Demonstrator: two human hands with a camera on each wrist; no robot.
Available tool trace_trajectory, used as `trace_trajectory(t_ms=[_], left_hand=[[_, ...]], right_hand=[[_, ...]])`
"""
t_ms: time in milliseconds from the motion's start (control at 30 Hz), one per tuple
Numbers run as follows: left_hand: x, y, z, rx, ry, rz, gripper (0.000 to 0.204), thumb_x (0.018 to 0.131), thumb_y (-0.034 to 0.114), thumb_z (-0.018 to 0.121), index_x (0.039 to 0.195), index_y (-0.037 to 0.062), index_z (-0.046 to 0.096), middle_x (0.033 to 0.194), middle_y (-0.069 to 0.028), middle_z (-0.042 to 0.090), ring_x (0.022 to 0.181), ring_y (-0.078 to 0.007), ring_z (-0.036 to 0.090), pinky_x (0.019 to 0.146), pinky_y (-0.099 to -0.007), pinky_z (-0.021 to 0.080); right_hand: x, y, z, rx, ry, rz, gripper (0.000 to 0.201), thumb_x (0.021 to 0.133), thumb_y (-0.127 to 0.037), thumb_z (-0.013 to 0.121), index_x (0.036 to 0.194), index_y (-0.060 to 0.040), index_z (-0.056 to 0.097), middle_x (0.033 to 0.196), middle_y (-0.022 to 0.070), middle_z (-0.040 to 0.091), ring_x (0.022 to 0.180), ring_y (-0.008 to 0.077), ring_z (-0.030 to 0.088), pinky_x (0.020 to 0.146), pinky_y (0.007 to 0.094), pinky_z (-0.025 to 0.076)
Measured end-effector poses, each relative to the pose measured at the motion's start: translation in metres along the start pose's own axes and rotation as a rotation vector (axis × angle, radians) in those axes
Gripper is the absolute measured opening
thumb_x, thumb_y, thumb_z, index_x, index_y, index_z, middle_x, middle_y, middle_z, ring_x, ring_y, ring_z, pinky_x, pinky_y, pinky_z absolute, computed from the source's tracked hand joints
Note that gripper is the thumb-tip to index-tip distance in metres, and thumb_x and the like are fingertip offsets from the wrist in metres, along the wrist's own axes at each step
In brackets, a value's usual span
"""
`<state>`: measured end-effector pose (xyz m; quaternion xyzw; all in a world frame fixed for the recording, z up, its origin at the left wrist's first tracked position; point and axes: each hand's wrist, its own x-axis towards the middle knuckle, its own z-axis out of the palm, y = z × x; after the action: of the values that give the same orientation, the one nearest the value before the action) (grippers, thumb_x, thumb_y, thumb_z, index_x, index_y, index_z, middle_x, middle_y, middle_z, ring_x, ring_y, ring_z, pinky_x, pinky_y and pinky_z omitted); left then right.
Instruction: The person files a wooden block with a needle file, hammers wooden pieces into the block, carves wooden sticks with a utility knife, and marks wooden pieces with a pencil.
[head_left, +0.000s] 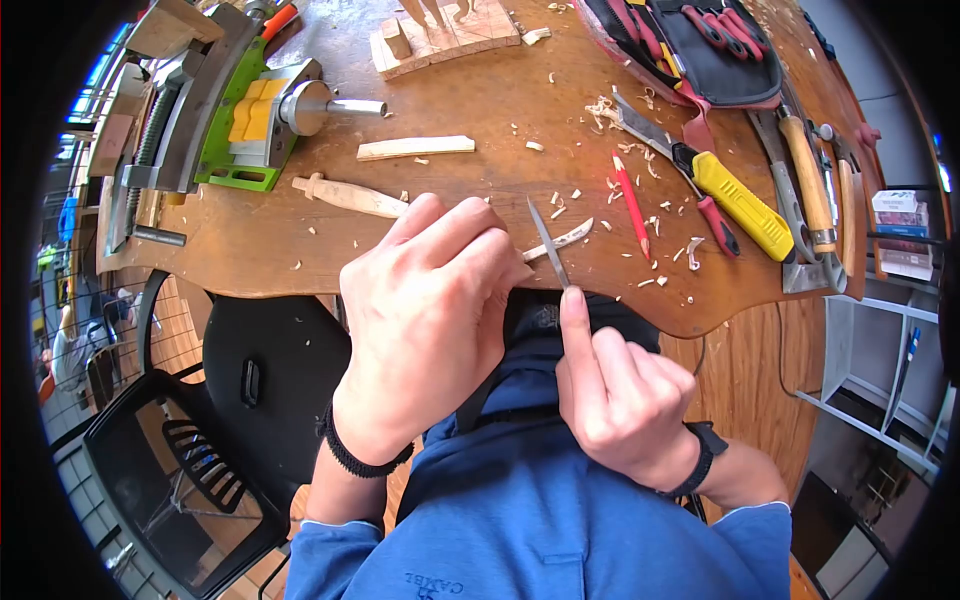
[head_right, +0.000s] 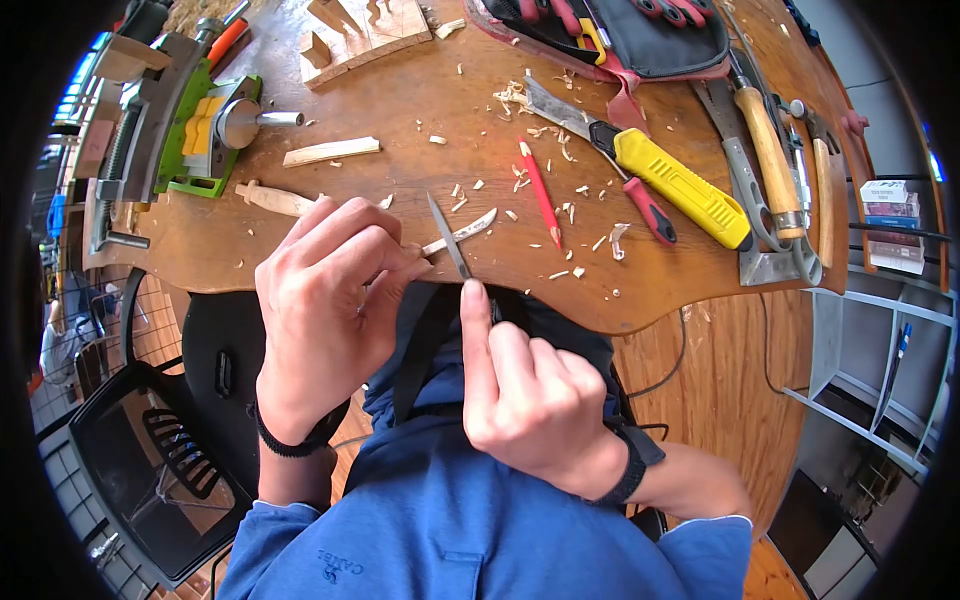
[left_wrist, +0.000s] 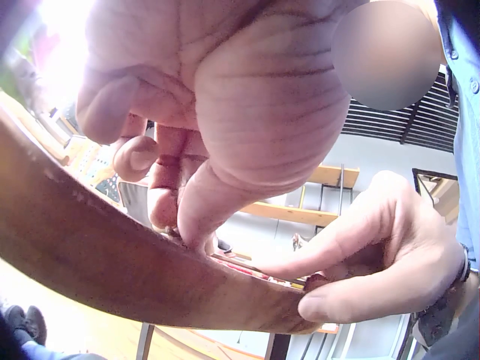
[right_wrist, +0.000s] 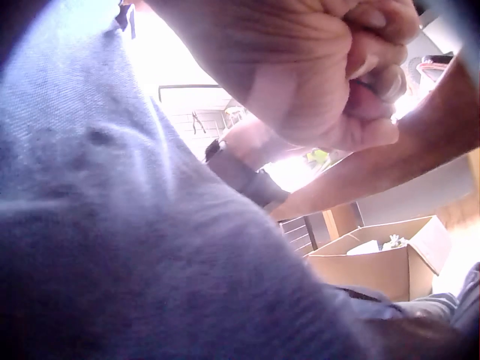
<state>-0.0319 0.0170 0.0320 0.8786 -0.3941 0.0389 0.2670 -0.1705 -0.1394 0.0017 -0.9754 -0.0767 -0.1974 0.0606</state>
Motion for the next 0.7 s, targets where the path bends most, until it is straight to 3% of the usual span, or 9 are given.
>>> trace_trajectory(t_ms=[333,433,700], left_hand=[[0.001,0.0,0.0,-0.024,0.009,0.012,0.018,0.074,-0.001,0.081,0.078,0.0048,0.064,0.087,-0.0067,0.067,0.078,-0.0304,0.064,0.066,-0.0404,0.051],[0.001,0.0,0.001,-0.013,-0.008,0.009,0.018,0.074,0.001,0.081,0.078,0.0047,0.064,0.087,-0.0071,0.067,0.078,-0.0306,0.064,0.066,-0.0405,0.051],[0.001,0.002,0.002,-0.031,0.011,-0.005,0.019,0.076,0.001,0.081,0.078,0.0044,0.063,0.088,-0.0082,0.066,0.08,-0.032,0.065,0.067,-0.0411,0.051]], right_hand=[[0.002,0.004,-0.004,0.018,-0.025,0.02,0.056,0.075,0.003,0.072,0.13,0.0083,0.076,0.066,0.0008,0.039,0.047,0.0129,0.046,0.043,0.0308,0.038],[-0.007,0.004,-0.007,-0.02,-0.037,-0.037,0.069,0.066,-0.005,0.065,0.133,0.01,0.075,0.068,-0.0033,0.04,0.05,0.0081,0.043,0.043,0.0245,0.039],[-0.01,0.006,-0.005,-0.037,-0.036,-0.039,0.068,0.068,-0.004,0.066,0.134,0.0097,0.074,0.069,-0.0029,0.039,0.05,0.0076,0.044,0.043,0.0244,0.038]])
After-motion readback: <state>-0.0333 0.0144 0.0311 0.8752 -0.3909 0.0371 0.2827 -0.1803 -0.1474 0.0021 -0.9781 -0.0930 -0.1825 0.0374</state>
